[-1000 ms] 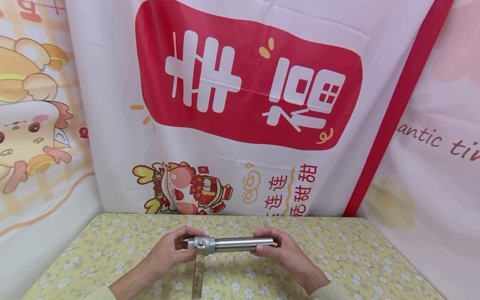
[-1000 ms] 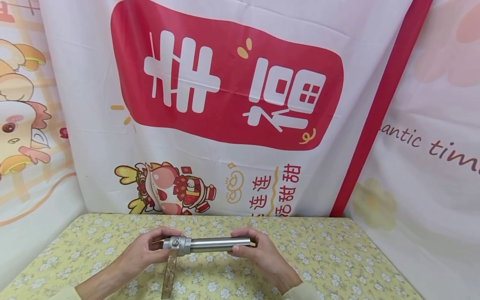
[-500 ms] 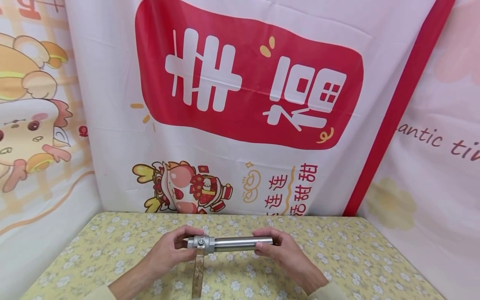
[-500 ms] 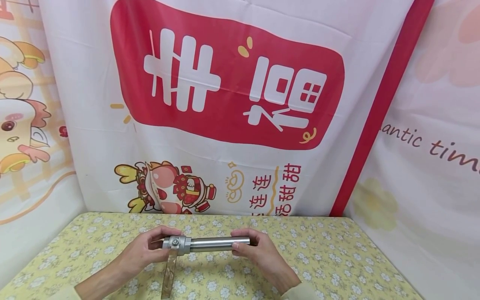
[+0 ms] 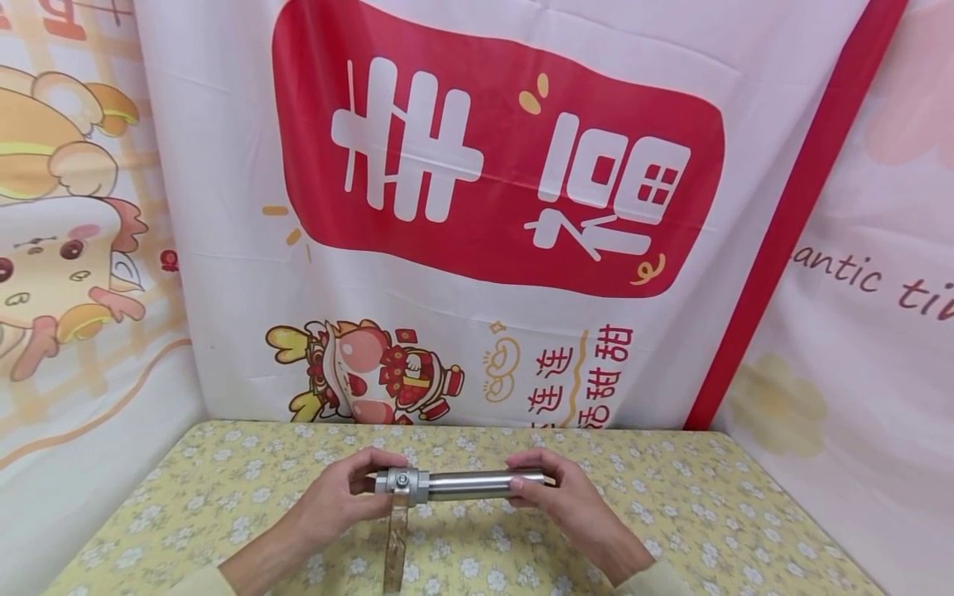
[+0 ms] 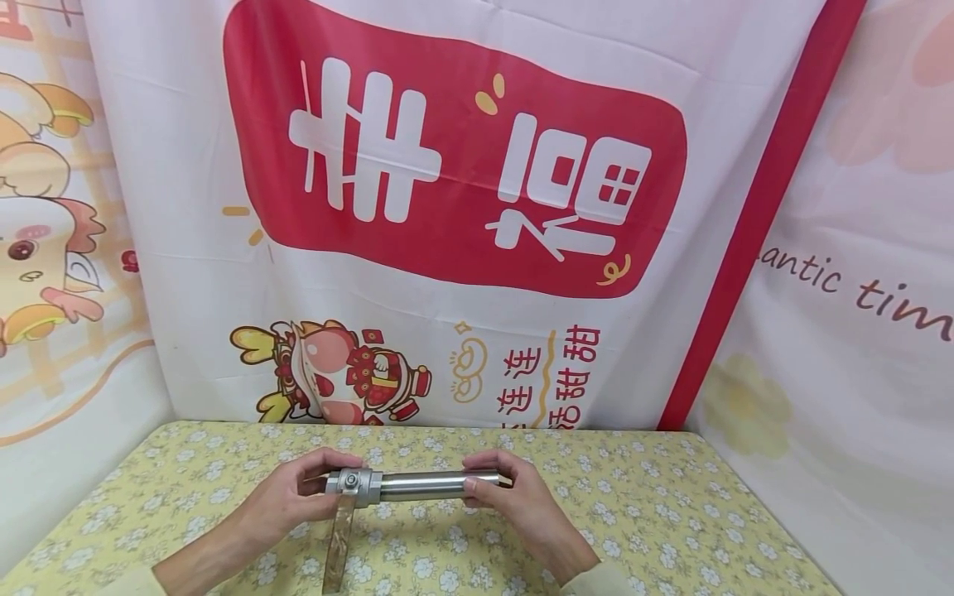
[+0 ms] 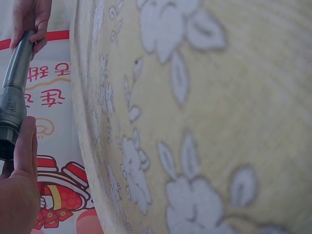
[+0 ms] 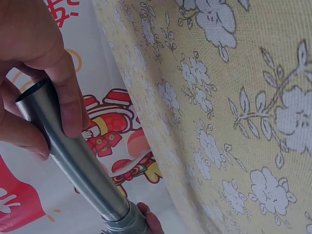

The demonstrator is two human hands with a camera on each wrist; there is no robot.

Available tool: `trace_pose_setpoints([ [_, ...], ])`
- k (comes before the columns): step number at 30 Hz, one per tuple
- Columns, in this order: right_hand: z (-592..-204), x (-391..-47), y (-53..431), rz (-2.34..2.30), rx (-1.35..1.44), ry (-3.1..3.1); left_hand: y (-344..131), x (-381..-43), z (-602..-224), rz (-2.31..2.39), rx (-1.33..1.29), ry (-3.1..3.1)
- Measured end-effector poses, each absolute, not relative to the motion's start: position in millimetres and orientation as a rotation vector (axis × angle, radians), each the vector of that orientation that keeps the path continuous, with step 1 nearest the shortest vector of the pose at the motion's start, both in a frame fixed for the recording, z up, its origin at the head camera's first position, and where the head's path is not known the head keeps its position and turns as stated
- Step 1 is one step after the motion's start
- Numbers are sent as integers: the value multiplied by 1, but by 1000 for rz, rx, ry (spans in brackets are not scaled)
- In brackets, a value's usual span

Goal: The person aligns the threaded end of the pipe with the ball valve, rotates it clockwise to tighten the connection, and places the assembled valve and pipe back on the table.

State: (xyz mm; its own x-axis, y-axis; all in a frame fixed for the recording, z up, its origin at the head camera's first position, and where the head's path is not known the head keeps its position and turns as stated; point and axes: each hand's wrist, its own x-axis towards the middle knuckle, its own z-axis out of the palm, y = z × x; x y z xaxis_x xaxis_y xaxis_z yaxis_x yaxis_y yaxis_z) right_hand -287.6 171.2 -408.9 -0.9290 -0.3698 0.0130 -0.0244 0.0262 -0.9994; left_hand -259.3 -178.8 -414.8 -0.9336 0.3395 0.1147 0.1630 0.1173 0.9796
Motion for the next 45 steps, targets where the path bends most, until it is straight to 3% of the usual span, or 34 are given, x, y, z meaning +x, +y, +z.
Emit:
trace_pose_setpoints([
  [45,-409,-286,179,-1920,-454,2015,-180,-258,-412,1904,506,2263],
])
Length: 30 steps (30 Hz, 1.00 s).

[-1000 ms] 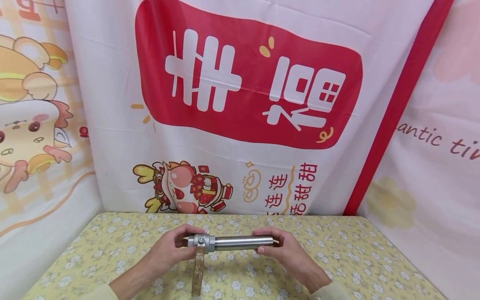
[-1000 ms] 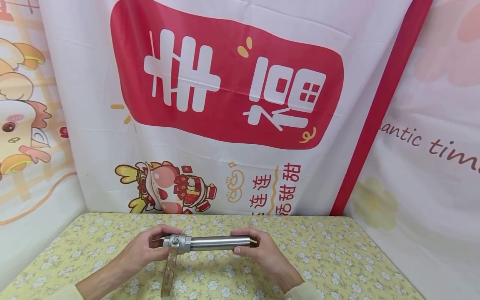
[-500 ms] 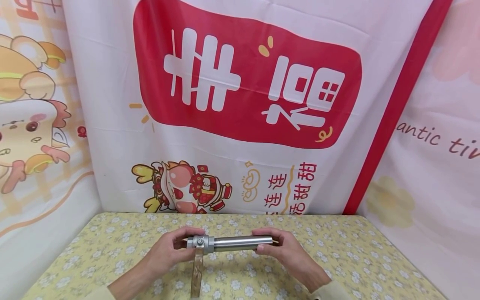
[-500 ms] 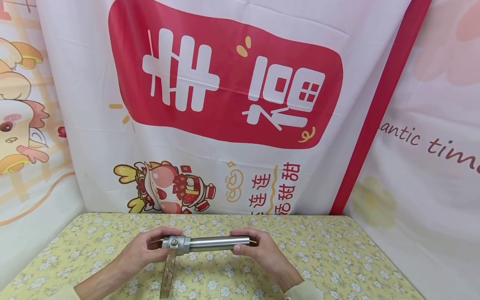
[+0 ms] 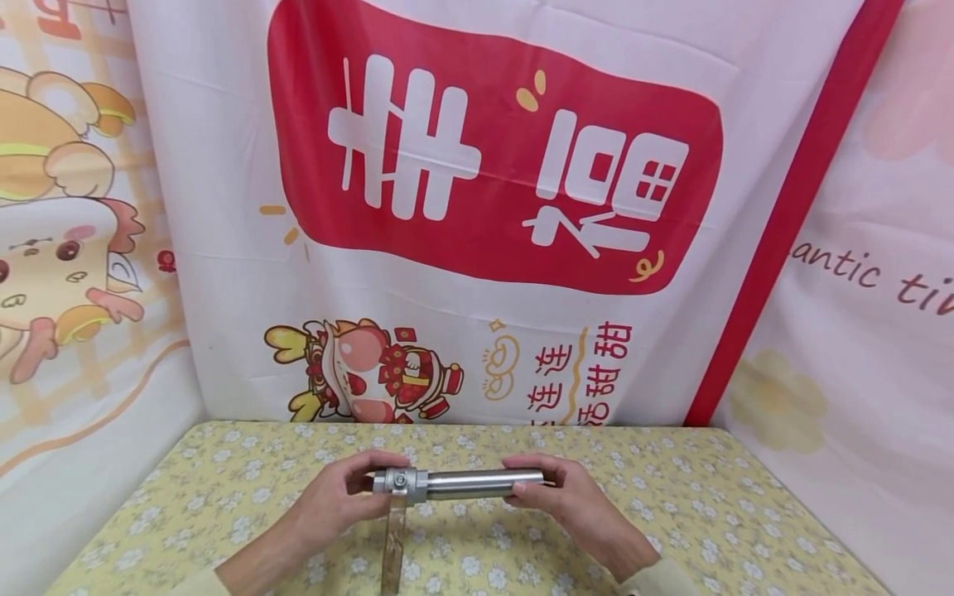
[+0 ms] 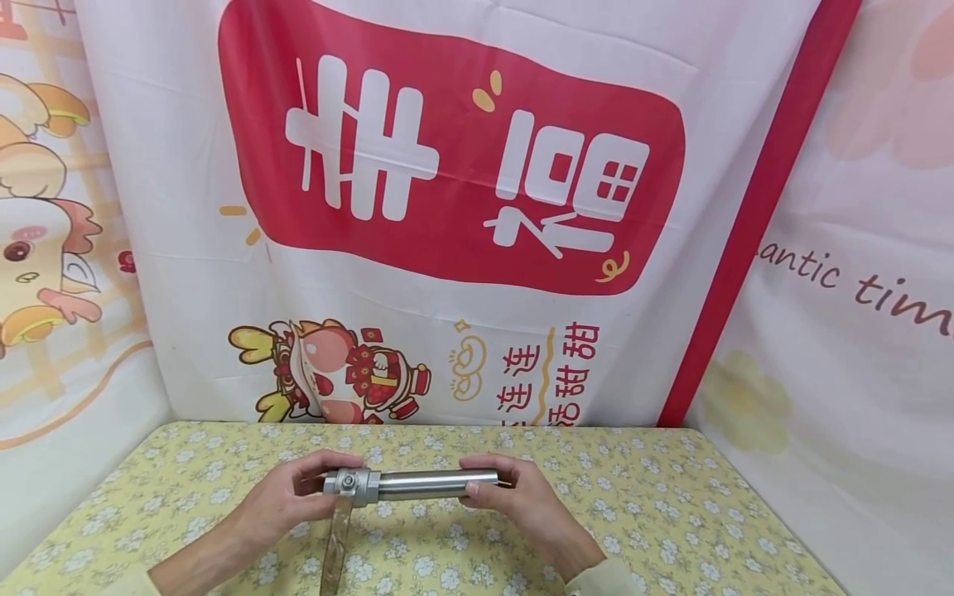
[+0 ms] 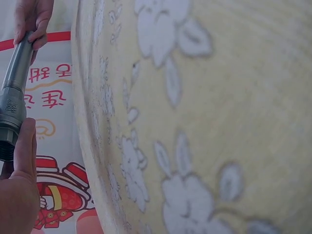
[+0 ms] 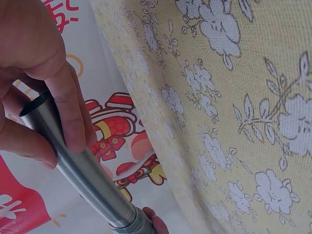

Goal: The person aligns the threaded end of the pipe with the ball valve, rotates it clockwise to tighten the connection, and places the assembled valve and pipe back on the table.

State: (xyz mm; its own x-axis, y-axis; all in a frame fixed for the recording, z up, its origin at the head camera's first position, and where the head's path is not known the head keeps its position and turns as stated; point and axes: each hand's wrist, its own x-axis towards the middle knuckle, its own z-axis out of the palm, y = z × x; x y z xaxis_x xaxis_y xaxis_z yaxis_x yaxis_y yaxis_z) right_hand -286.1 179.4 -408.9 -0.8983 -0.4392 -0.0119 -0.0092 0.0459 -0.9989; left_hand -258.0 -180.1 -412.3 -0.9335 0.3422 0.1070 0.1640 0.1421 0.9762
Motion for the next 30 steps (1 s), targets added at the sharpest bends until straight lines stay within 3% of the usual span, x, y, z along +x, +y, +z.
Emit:
trace_pose_setpoints([
  [30,-402,-283,174,-1987,-405,2013,-179,-254,-410,1909,502,2262],
])
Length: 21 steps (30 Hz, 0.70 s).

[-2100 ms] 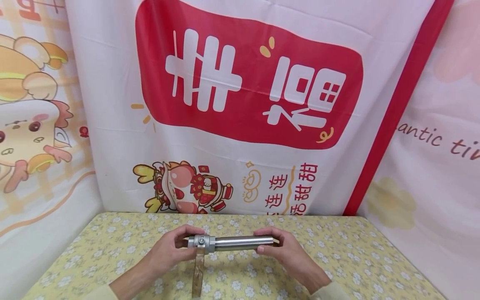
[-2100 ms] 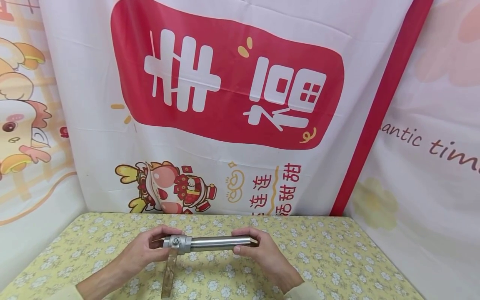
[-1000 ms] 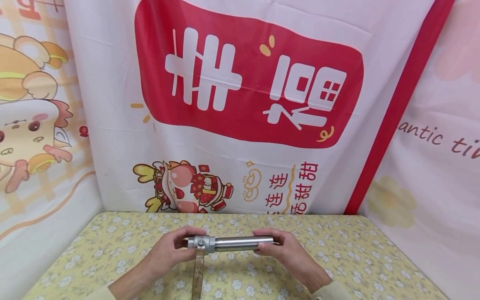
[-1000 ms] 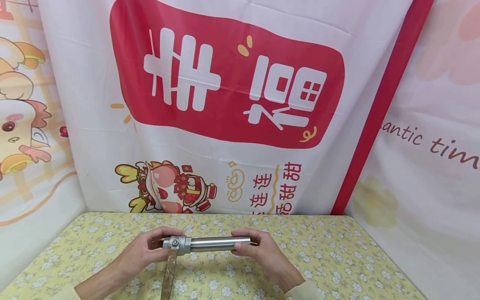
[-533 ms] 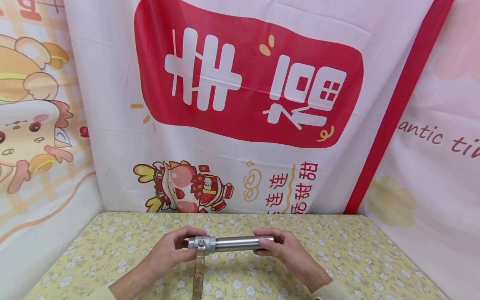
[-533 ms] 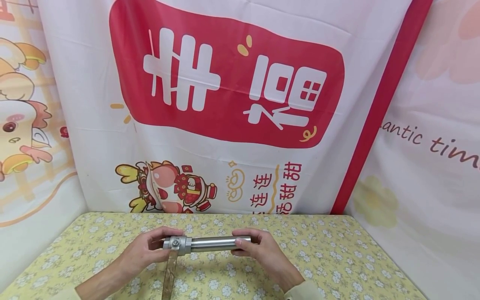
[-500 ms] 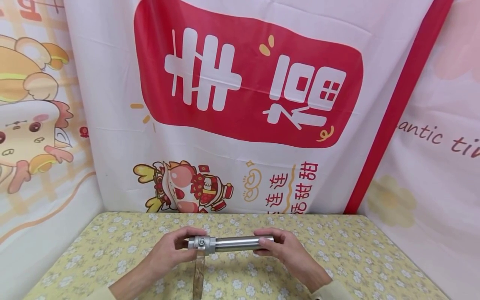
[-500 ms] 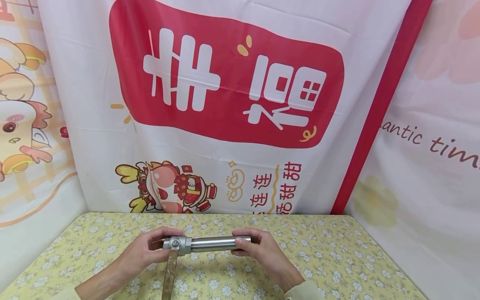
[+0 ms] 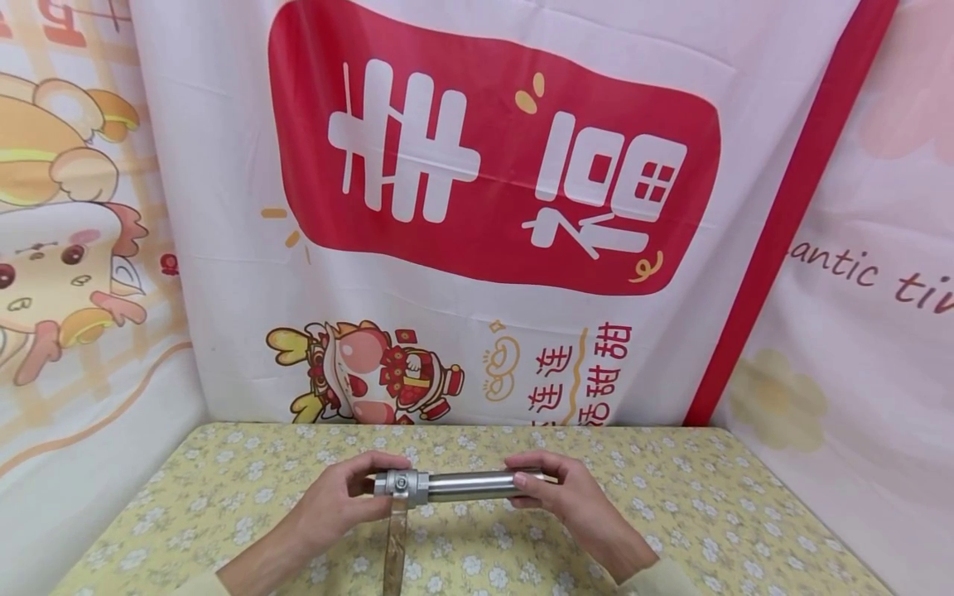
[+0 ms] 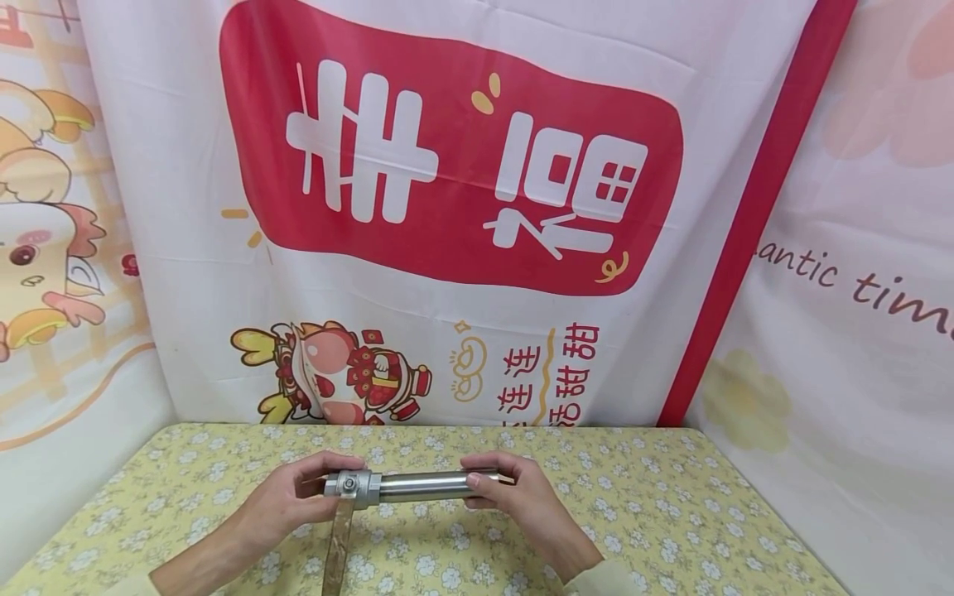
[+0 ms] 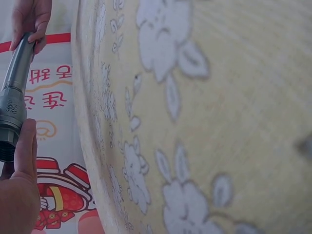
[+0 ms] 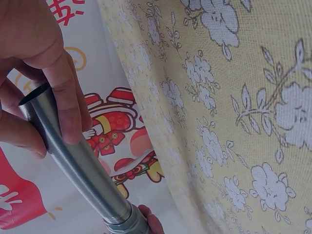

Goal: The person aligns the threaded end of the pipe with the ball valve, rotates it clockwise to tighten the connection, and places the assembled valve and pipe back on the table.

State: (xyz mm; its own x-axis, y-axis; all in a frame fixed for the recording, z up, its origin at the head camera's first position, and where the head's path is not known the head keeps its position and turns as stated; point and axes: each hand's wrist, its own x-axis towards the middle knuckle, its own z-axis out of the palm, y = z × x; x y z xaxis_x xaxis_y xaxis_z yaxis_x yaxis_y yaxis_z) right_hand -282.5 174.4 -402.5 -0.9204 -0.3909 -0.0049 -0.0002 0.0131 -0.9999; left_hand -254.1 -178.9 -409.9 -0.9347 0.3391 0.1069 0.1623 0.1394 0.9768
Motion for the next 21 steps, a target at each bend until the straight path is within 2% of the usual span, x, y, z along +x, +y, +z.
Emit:
trace_pose_setpoints([
  [21,-401,-284,178,-1855,-464,2118,-183,-254,-412,1913,527,2269],
])
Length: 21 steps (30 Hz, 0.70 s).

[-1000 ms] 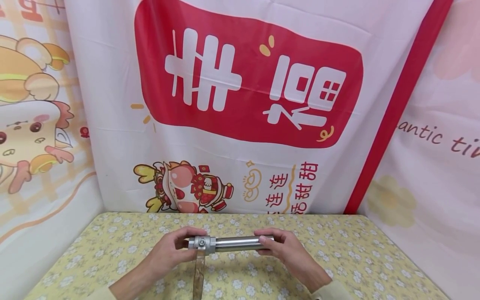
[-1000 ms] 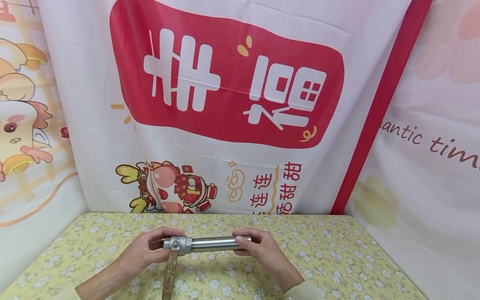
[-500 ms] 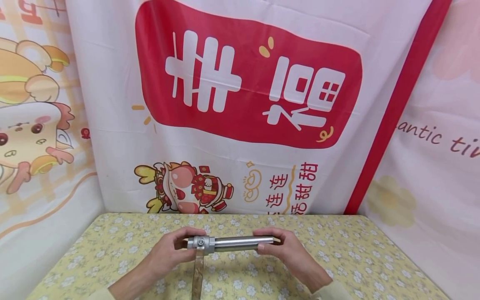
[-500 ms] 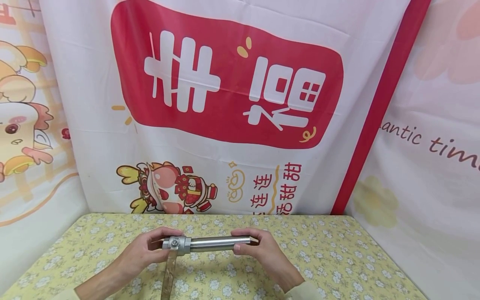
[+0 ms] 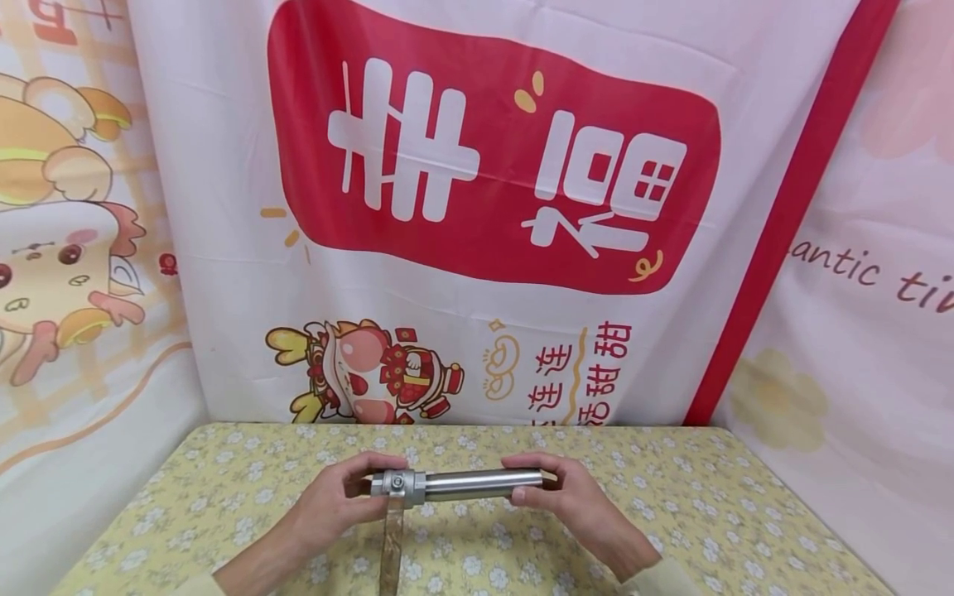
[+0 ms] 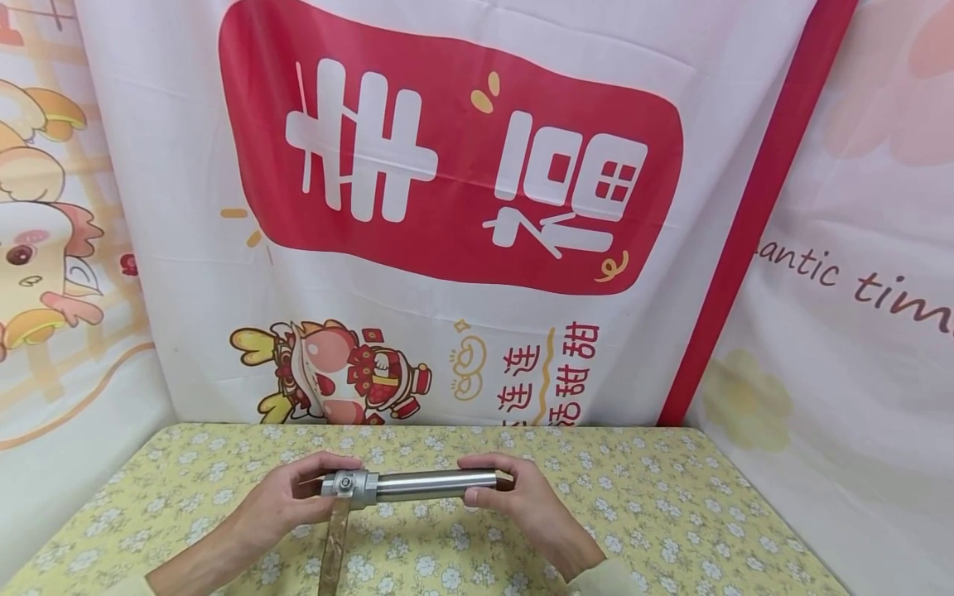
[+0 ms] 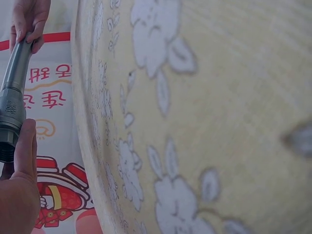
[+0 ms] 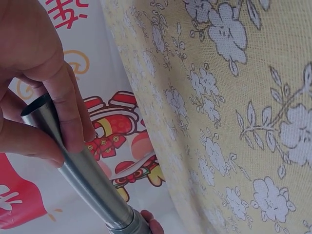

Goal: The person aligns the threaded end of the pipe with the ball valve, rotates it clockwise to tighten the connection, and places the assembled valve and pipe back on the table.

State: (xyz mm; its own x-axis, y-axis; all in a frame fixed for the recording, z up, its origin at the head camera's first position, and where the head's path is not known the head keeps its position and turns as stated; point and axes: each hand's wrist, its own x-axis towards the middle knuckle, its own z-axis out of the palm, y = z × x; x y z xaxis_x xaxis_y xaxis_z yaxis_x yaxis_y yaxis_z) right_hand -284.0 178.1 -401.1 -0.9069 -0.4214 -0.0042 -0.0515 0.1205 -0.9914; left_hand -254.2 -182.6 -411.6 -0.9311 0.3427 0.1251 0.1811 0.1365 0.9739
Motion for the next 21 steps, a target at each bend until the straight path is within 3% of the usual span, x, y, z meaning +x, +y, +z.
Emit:
trace_pose_setpoints([
  [21,-404,-285,178,-1917,-440,2050,-181,-254,-413,1917,539,2273],
])
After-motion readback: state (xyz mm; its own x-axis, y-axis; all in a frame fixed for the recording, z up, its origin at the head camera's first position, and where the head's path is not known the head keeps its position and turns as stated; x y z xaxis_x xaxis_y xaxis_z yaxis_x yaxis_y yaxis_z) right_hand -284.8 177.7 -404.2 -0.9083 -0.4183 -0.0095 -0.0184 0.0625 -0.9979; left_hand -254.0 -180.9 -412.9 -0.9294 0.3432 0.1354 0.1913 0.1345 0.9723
